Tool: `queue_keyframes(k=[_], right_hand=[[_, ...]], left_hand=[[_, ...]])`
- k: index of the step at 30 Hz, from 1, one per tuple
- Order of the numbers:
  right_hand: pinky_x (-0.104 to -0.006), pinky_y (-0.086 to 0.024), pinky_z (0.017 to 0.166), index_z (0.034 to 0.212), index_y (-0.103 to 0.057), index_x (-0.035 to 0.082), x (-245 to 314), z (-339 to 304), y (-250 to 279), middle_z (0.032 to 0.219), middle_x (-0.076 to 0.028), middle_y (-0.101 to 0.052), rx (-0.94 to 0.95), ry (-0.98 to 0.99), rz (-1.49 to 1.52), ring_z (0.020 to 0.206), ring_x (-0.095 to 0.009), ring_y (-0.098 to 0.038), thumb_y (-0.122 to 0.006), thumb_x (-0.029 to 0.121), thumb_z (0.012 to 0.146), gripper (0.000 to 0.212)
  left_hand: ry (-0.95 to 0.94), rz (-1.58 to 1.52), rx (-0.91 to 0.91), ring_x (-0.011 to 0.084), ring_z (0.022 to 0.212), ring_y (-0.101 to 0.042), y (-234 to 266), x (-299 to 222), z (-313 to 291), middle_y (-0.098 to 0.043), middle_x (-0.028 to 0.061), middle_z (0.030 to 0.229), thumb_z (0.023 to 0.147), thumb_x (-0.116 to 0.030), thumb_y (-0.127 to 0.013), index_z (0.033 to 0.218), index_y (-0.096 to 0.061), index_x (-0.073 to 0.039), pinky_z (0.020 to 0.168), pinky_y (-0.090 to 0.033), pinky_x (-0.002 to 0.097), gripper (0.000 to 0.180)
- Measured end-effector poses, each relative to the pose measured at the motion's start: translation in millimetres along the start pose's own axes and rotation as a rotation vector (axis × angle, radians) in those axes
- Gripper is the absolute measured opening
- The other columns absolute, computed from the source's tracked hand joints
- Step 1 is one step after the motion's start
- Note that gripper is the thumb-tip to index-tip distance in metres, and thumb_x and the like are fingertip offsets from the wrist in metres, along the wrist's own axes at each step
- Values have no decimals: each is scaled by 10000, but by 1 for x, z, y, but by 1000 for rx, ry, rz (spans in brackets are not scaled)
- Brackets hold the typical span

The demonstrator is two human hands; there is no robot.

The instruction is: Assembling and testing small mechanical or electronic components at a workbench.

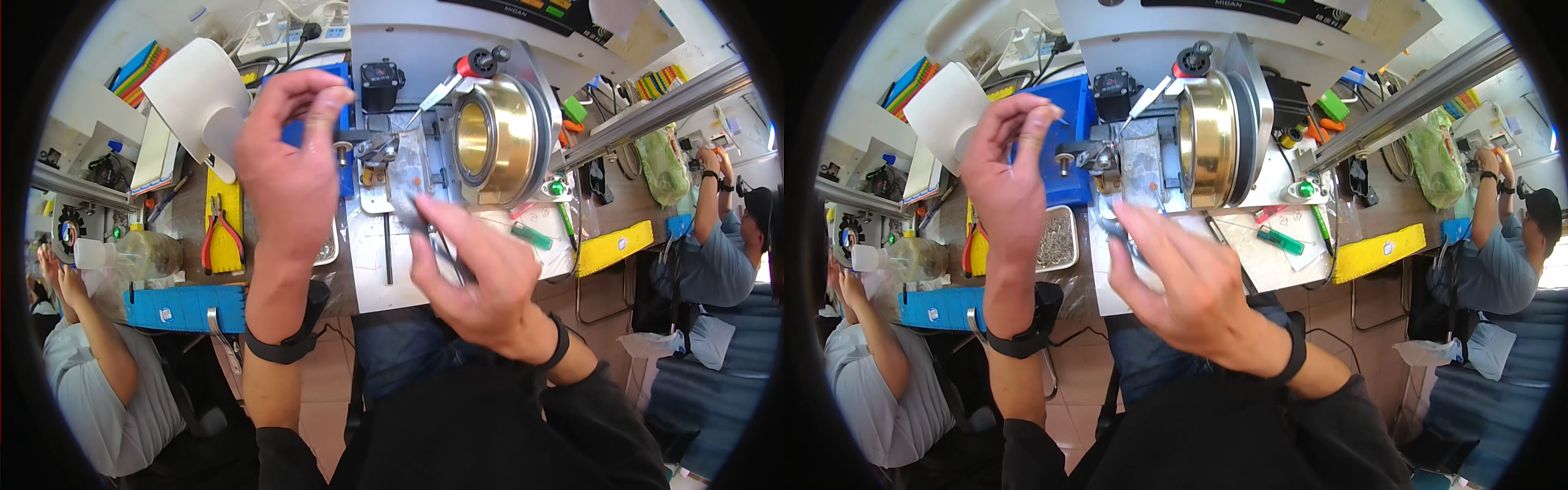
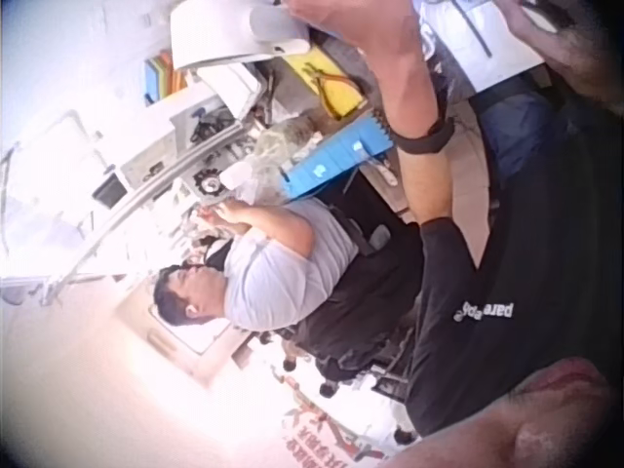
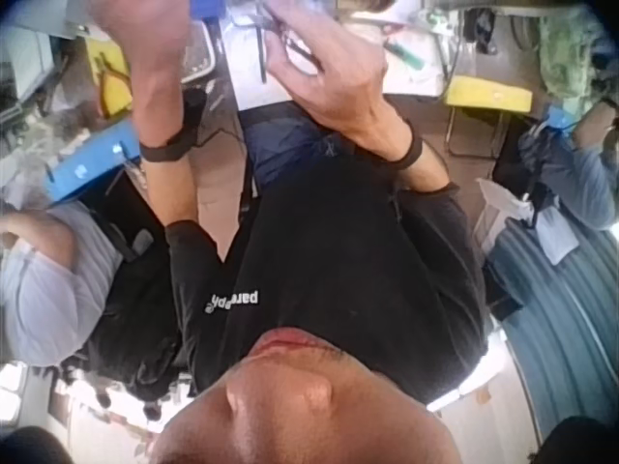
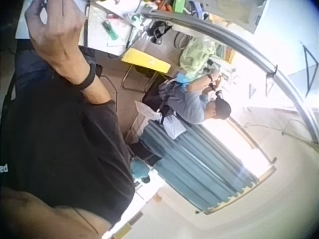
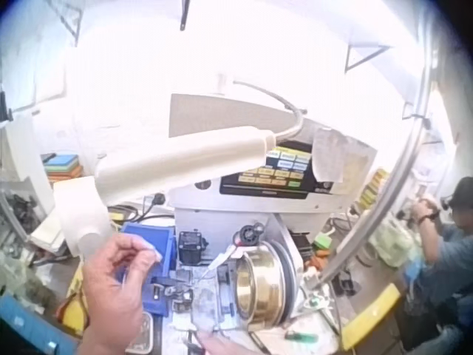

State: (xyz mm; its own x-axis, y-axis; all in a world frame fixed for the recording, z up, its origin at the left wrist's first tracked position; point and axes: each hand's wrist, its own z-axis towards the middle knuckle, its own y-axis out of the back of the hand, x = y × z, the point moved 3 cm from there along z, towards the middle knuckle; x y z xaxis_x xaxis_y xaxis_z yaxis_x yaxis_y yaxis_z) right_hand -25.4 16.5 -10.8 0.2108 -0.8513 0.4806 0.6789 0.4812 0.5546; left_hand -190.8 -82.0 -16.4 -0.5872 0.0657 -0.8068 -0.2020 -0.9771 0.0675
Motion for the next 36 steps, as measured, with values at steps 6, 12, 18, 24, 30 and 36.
queue_keyframes(k=[6, 12, 18, 24, 30, 36], right_hand=[[-363, -559, 667, 1055, -681, -18, -37, -52, 30, 937, -167, -715, 188, -152, -27, 731, -286, -692, -694, 34, 813, 249], [-378, -533, 694, 1020, -696, 6, -78, -80, 41, 903, -113, -697, 371, -235, -394, 808, -282, -632, -677, 118, 838, 215], [-400, -521, 775, 1024, -710, 17, -66, -68, 42, 955, -123, -692, 408, -213, -317, 888, -301, -625, -676, 112, 844, 207], [-334, -522, 696, 1084, -665, -21, -33, -38, 27, 944, -121, -661, 371, -392, 339, 817, -222, -633, -619, 185, 954, 248], [-293, -510, 636, 1251, -505, 9, -17, -10, -41, 945, -73, -571, 83, -1026, 1271, 753, -124, -568, -528, 284, 1032, 352], [-259, -456, 563, 1070, -491, 37, -41, 12, -74, 747, -20, -492, -187, -938, 1303, 625, -105, -512, -520, 246, 1037, 213]], left_hand=[[30, -63, -301, 121, 782, -658, 46, 4, 24, -702, 72, 896, 936, -42, -648, 958, -667, 4, 768, -510, 251, 54], [-10, 719, 158, 281, 828, -661, 35, 26, 42, -710, 71, 926, 882, -7, -619, 1074, -689, -44, 793, -521, 397, 208], [-420, 1070, 266, 242, 900, -615, 32, 30, 17, -671, 73, 1013, 911, -63, -595, 1163, -703, -97, 801, -489, 361, 276], [126, 810, 56, 282, 741, -652, 42, -26, -6, -683, 93, 818, 843, -122, -685, 1077, -735, -99, 709, -524, 388, 241], [81, 851, 333, 292, 630, -663, 3, 0, -64, -696, 141, 783, 840, -222, -719, 1001, -741, -73, 581, -502, 389, 221], [60, 747, 200, 365, 641, -655, -17, 12, -67, -659, 166, 721, 854, -234, -680, 849, -704, -37, 577, -507, 449, 199]])
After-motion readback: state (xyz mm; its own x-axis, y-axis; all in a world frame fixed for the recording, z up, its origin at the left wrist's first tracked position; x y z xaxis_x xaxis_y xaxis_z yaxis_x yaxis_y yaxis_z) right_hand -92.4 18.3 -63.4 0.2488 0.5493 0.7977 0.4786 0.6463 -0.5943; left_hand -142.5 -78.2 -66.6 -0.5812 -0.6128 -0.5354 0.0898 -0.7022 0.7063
